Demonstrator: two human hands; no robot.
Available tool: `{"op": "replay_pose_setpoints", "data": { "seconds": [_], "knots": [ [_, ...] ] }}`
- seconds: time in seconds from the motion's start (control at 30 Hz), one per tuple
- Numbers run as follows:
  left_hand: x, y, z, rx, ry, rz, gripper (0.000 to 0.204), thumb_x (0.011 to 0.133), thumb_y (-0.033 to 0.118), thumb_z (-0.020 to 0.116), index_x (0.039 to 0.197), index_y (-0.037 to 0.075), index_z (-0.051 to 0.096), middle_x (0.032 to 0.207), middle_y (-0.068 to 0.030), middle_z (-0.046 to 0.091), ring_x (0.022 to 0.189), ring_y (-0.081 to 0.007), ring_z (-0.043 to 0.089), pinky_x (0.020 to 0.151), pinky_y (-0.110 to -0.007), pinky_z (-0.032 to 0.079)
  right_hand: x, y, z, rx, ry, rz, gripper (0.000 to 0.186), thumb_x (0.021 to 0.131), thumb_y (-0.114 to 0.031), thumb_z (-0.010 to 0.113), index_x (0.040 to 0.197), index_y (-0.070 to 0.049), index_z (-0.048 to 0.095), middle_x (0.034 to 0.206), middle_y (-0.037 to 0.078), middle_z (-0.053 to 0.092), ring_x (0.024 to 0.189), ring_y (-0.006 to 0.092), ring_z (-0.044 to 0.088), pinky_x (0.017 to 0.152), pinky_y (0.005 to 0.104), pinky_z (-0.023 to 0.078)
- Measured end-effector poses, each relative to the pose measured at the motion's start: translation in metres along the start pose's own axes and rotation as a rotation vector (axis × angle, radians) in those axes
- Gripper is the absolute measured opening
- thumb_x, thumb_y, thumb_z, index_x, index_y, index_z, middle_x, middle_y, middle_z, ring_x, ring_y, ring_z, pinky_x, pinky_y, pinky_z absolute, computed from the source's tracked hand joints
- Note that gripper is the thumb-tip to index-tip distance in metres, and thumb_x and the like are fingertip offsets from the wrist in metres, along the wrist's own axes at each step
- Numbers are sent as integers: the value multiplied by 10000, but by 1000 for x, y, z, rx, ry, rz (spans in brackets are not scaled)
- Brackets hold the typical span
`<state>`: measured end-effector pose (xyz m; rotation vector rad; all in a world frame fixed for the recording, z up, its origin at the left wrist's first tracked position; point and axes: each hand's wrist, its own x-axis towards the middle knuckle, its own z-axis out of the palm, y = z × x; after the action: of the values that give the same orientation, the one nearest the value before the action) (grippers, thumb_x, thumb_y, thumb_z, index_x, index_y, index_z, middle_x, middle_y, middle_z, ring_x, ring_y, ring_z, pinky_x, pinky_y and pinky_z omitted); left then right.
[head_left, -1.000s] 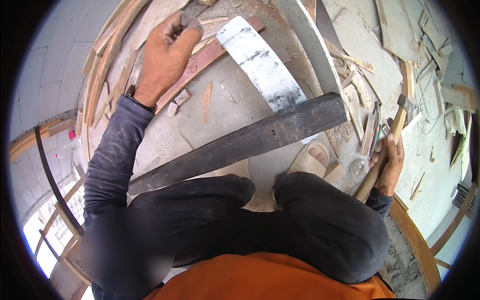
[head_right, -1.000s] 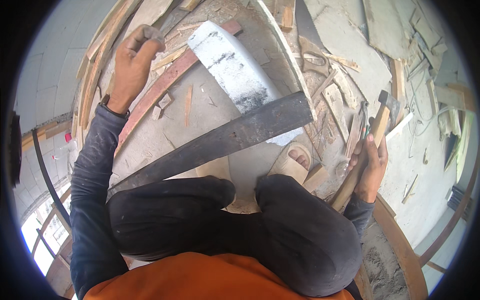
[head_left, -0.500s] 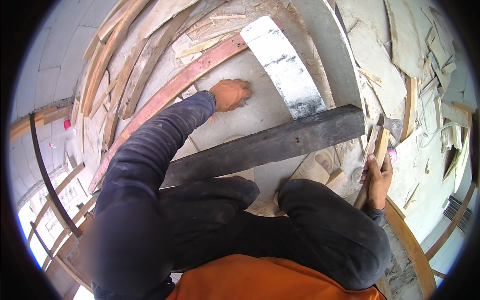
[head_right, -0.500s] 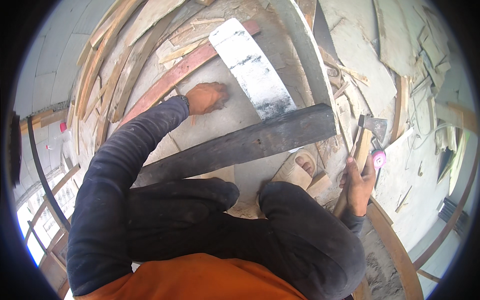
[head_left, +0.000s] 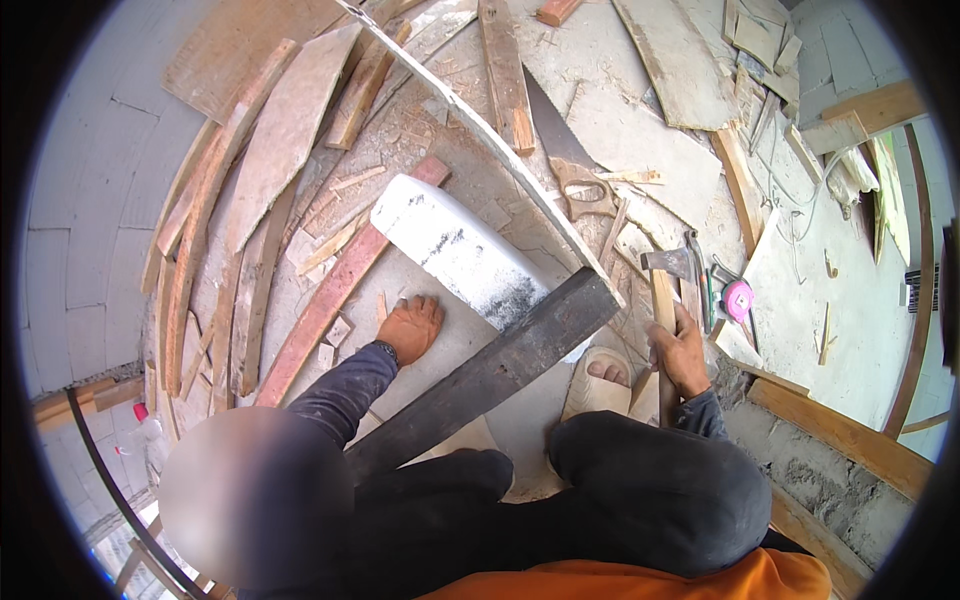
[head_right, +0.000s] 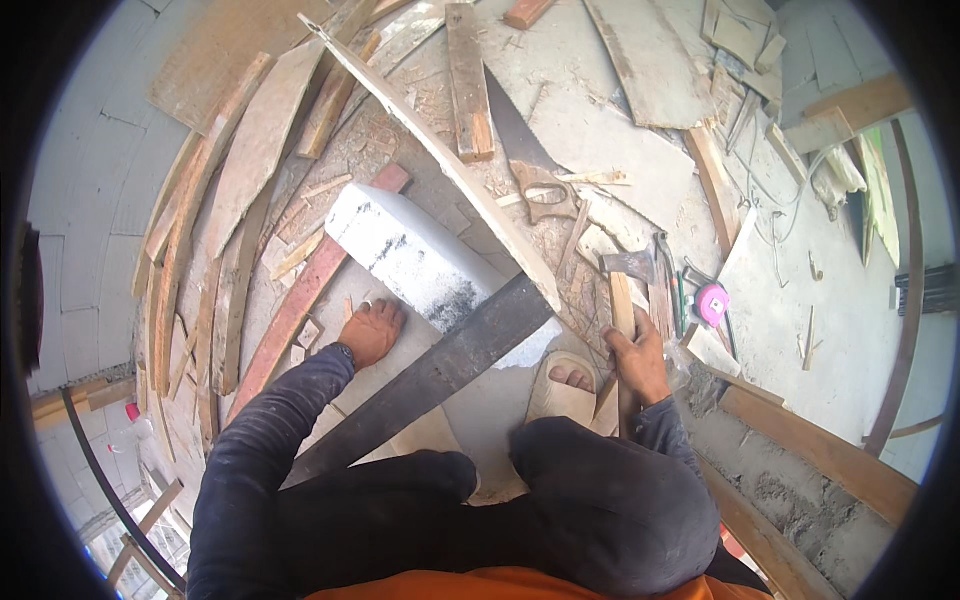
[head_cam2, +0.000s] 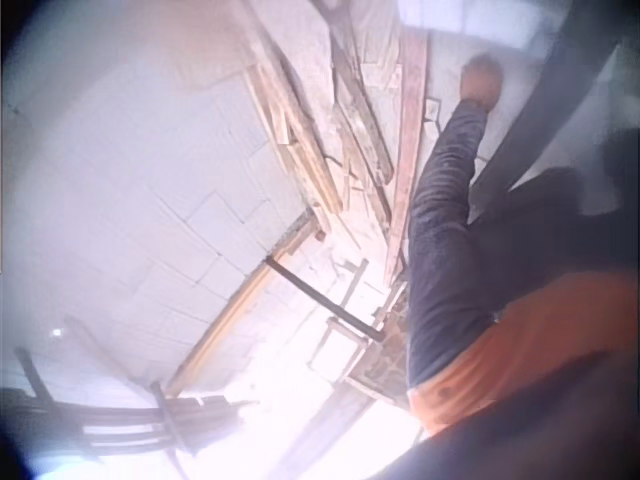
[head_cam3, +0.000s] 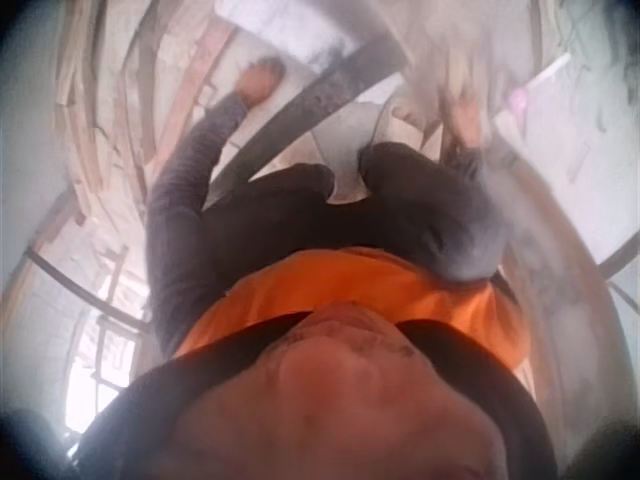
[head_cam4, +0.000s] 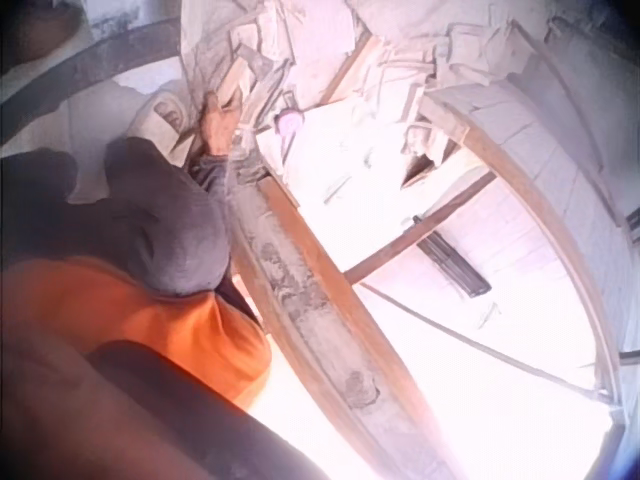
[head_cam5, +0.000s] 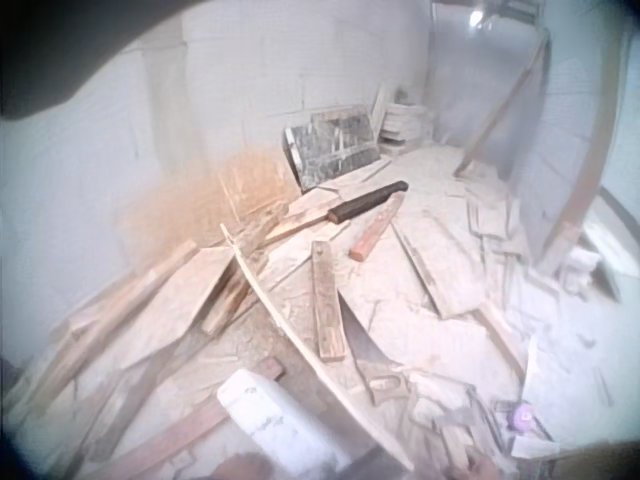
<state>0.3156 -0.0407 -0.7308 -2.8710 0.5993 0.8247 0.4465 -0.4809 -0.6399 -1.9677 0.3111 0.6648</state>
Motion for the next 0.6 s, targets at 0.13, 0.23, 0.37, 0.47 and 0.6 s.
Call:
{"op": "replay_pose_setpoints", "data": {
  "seconds": [0.13,0.23,0.37,0.47,0.6],
  "knots": [
    [2,-3,11,-48,10,-18,400,985,168,521,1309,-54,601,1354,-263,617,1129,-361,655,874,-472,579,16,25,13,76,2,-11,353,938,-108,679,1275,-32,603,723,32,604,491,136,571,436,300,474],
    [9,-7,1,-140,56,-39,311,960,134,531,1221,-24,592,1176,-236,674,1047,-364,696,851,-442,588,23,40,7,86,29,-2,332,932,-102,675,1252,-43,611,726,34,607,496,137,572,434,302,470],
    [-5,-16,-4,-254,90,-19,308,940,78,530,1234,1,582,1186,-232,682,1097,-366,701,887,-439,590,32,42,9,81,32,-14,430,902,-90,694,1315,-3,615,808,51,637,563,134,579,496,302,479],
    [-9,-17,8,-271,191,-42,313,937,77,532,1236,-1,582,1170,-218,688,1075,-346,705,874,-418,593,41,49,10,20,17,-53,463,890,-91,708,1331,22,622,887,69,672,648,137,609,556,307,489],
    [3,-7,-2,-148,68,-109,317,942,104,538,1228,-24,587,1141,-220,690,1014,-345,715,843,-410,597,34,40,14,27,1,18,420,897,-107,714,1290,20,640,900,69,681,704,138,623,612,301,499]
  ]
}}
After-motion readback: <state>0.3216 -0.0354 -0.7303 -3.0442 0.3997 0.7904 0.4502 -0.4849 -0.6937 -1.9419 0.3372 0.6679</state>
